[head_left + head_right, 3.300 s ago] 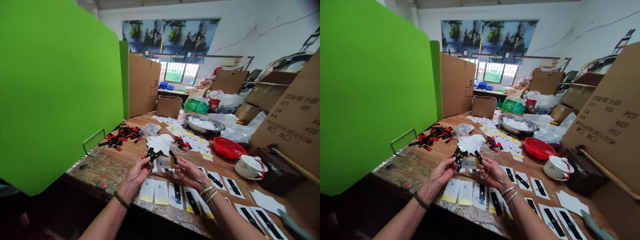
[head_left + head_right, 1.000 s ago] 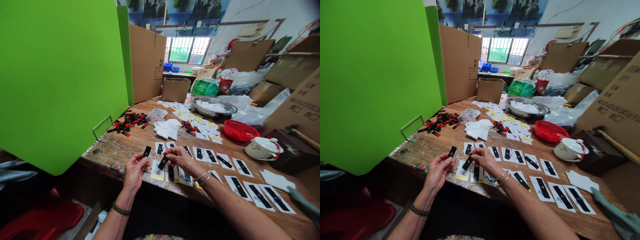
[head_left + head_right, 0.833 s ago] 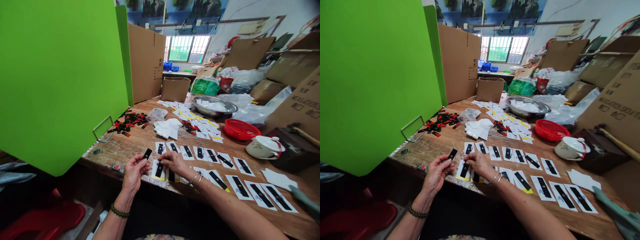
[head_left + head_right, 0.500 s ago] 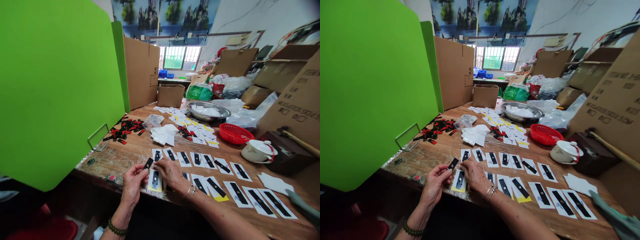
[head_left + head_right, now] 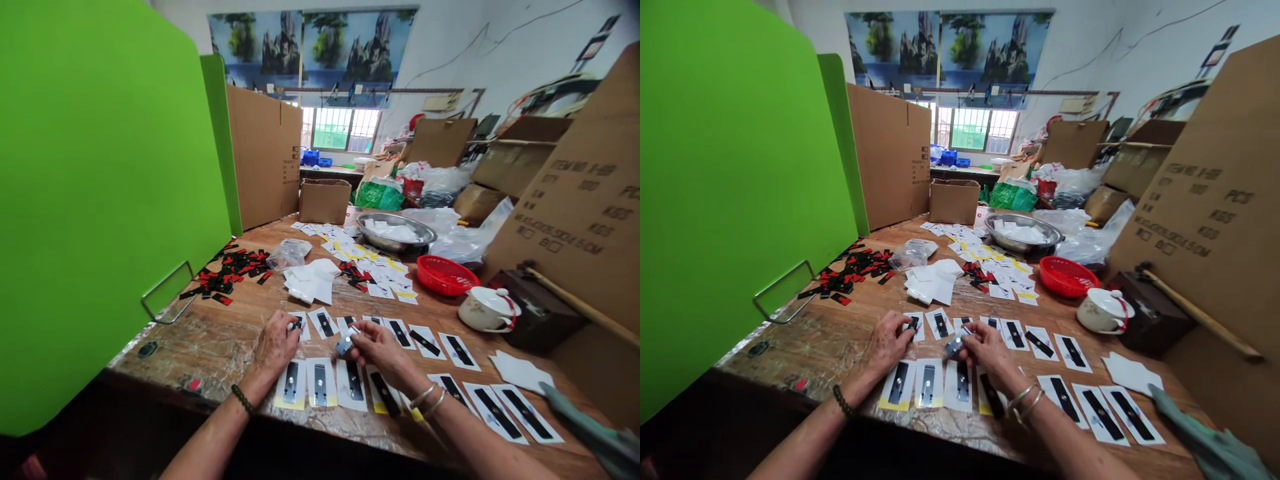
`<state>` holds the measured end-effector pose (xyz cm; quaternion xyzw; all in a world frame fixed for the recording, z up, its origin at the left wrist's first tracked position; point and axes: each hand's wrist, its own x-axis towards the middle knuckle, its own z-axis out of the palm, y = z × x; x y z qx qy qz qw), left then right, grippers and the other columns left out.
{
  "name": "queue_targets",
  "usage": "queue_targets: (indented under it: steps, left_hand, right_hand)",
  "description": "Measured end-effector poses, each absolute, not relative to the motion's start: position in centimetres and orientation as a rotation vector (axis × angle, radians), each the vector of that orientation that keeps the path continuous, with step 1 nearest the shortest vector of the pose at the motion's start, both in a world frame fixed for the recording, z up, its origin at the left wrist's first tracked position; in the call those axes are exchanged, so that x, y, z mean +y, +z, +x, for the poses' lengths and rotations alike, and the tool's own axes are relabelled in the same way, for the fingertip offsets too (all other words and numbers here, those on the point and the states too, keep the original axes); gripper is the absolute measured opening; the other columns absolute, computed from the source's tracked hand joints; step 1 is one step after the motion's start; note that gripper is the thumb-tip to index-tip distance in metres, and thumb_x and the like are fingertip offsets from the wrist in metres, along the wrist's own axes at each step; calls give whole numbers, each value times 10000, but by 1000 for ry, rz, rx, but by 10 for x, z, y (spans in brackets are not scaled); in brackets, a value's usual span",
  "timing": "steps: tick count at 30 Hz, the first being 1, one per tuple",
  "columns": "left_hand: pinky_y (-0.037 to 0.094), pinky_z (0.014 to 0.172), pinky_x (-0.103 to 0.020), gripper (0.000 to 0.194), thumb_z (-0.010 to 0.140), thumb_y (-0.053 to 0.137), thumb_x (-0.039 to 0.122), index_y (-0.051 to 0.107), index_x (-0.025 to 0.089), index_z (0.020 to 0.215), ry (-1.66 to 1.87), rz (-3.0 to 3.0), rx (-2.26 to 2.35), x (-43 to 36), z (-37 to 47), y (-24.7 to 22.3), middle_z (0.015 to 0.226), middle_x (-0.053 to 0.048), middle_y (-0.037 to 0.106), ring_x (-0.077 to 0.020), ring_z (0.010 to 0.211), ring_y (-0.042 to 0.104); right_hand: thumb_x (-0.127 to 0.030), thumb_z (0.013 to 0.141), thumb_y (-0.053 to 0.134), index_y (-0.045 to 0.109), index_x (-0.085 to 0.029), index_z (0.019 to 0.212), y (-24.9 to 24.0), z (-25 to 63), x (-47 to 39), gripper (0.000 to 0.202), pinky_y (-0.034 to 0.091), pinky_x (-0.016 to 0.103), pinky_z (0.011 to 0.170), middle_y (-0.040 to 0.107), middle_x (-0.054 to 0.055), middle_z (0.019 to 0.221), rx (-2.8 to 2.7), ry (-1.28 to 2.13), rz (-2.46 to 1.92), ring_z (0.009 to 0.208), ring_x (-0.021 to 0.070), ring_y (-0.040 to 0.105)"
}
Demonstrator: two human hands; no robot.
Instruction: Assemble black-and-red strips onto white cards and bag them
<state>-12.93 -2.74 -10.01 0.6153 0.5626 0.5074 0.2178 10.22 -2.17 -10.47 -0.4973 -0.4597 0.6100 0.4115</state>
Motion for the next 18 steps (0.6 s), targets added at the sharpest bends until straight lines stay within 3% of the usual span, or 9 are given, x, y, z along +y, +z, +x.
queue_targets:
  steps: [5, 8, 11, 14, 18]
  left_hand:
    - [435, 778, -314, 143, 712, 670, 74, 685, 214, 696, 1322, 1970, 1592, -4, -128, -110, 789, -56, 602, -212, 782, 561]
    - [431, 873, -348, 128, 774, 639, 104, 698, 216, 788, 1275, 2158, 1514, -2, -118, -107, 890, -76, 644, -227, 882, 580]
    - [412, 941, -413, 146, 799, 657, 178, 699, 211, 935, 1006, 2374, 1441, -2, -103, -98, 1098, -95, 654, -257, 1018, 559]
    - [410, 940, -460, 246, 788, 697, 264, 686, 204, 1027, 699, 2532, 1445, 0, -93, -91, 1202, -98, 627, -288, 1079, 532]
    - [422, 935, -464, 207, 823, 647, 245, 704, 194, 1015, 547, 2589, 1386, 7, -94, -93, 1150, -94, 658, -285, 1071, 560]
  right_hand:
    - [-186, 696, 721, 573, -167, 809, -101, 147, 46, 187, 384, 179, 363, 605, -11, 497, -1058, 1215, -1463, 375, 89, 498]
    - [-174, 697, 708, 604, -146, 841, -90, 168, 89, 180, 456, 211, 431, 639, 26, 591, -1027, 972, -1564, 470, 121, 580]
    - [-171, 664, 704, 626, -123, 1007, -83, 183, 115, 355, 535, 272, 605, 702, 90, 848, -1018, 779, -1624, 711, 180, 675]
    - [-149, 617, 703, 673, -130, 981, -86, 190, 120, 366, 524, 325, 820, 700, 114, 1035, -1101, 655, -1653, 950, 231, 659]
    - [-176, 697, 628, 686, -139, 1002, -103, 189, 101, 313, 522, 344, 798, 714, 105, 1002, -1415, 578, -1700, 835, 209, 666]
